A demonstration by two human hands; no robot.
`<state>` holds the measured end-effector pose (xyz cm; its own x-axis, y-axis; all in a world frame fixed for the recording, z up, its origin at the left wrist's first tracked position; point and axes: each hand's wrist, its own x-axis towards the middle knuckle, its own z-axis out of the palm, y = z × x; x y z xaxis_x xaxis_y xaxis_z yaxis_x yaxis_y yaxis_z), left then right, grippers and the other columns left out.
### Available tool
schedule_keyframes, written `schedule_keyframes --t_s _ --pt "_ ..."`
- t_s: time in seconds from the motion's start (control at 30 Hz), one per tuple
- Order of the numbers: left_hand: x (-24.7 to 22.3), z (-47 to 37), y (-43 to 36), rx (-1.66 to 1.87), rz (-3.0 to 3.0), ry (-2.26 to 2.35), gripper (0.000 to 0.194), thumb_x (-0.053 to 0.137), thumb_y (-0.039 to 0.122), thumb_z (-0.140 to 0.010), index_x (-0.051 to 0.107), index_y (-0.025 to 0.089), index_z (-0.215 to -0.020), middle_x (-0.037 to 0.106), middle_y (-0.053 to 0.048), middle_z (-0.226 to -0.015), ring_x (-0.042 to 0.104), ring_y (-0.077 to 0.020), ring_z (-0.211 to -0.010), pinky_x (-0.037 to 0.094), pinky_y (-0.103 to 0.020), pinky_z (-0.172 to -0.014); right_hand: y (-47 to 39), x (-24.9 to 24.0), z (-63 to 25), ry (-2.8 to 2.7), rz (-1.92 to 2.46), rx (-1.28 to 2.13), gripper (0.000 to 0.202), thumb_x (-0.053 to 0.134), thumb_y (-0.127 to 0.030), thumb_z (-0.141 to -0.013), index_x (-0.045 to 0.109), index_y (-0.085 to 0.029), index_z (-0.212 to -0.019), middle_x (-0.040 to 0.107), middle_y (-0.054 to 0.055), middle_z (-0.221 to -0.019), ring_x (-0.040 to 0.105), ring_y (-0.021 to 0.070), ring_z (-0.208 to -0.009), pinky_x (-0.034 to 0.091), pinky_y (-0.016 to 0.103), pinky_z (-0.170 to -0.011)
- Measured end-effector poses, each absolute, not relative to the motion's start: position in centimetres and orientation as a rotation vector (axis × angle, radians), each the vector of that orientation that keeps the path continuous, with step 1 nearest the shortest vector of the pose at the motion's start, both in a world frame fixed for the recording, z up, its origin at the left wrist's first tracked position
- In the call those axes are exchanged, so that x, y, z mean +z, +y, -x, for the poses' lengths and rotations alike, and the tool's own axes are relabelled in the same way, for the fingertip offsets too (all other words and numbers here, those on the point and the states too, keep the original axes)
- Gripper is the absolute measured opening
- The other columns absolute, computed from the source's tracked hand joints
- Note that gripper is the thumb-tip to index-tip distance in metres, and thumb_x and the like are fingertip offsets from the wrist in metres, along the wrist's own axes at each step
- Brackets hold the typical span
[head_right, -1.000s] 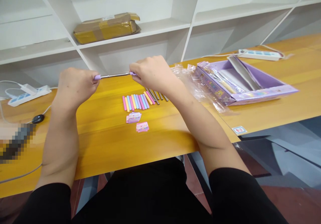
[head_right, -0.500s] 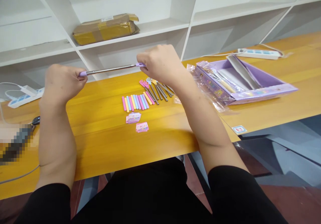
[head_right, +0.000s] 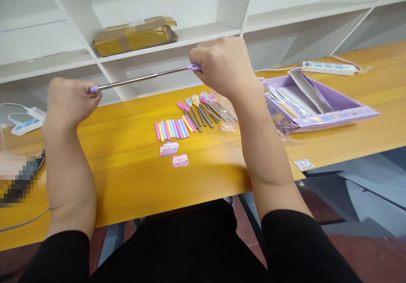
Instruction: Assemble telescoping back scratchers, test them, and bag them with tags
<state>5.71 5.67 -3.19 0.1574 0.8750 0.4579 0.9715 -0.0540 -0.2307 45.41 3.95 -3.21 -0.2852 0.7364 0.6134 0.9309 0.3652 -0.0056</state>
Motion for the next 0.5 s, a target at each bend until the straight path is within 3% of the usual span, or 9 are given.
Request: schedule_keyframes --t_s 0.1,0.27,0.5 --pt "-3.2 -4.5 6.2 -0.260 1.907 -1.786 0.038 0.050 0.034 -0.101 0.084 0.023 -0.091 0.046 -0.002 -0.070 0.034 -0.0222 -0.069 0.028 -0.038 -0.073 4.6 -3.1 -46.5 -2.102 1.490 -0.569 0.040 0.061 -0.015 -0.096 0.029 -0.025 -0.074 0.049 0.004 -0.077 0.038 0.0230 -0.081 0.024 0.036 -0.073" --pt "-2.9 -2.3 6.4 -0.315 1.850 -1.824 0.041 0.045 0.034 -0.099 0.084 0.021 -0.091 0.042 -0.003 -0.072 0.025 -0.0226 -0.071 0.024 -0.039 -0.074 5.7 -3.2 -49.1 -2.030 1.522 -0.628 0.045 0.066 -0.012 -0.096 0.030 -0.025 -0.073 0.043 0.002 -0.075 0.038 0.0203 -0.080 0.026 0.034 -0.073" --pt "-3.2 1.9 7.1 -0.192 1.680 -1.907 0.052 0.037 0.035 -0.103 0.086 0.016 -0.107 0.044 -0.003 -0.076 0.027 -0.0230 -0.073 0.028 -0.037 -0.076 7.5 -3.4 -53.7 -1.794 1.465 -0.676 0.050 0.068 0.001 -0.079 0.030 -0.026 -0.063 0.025 -0.004 -0.063 0.026 0.0166 -0.065 0.024 0.036 -0.067"
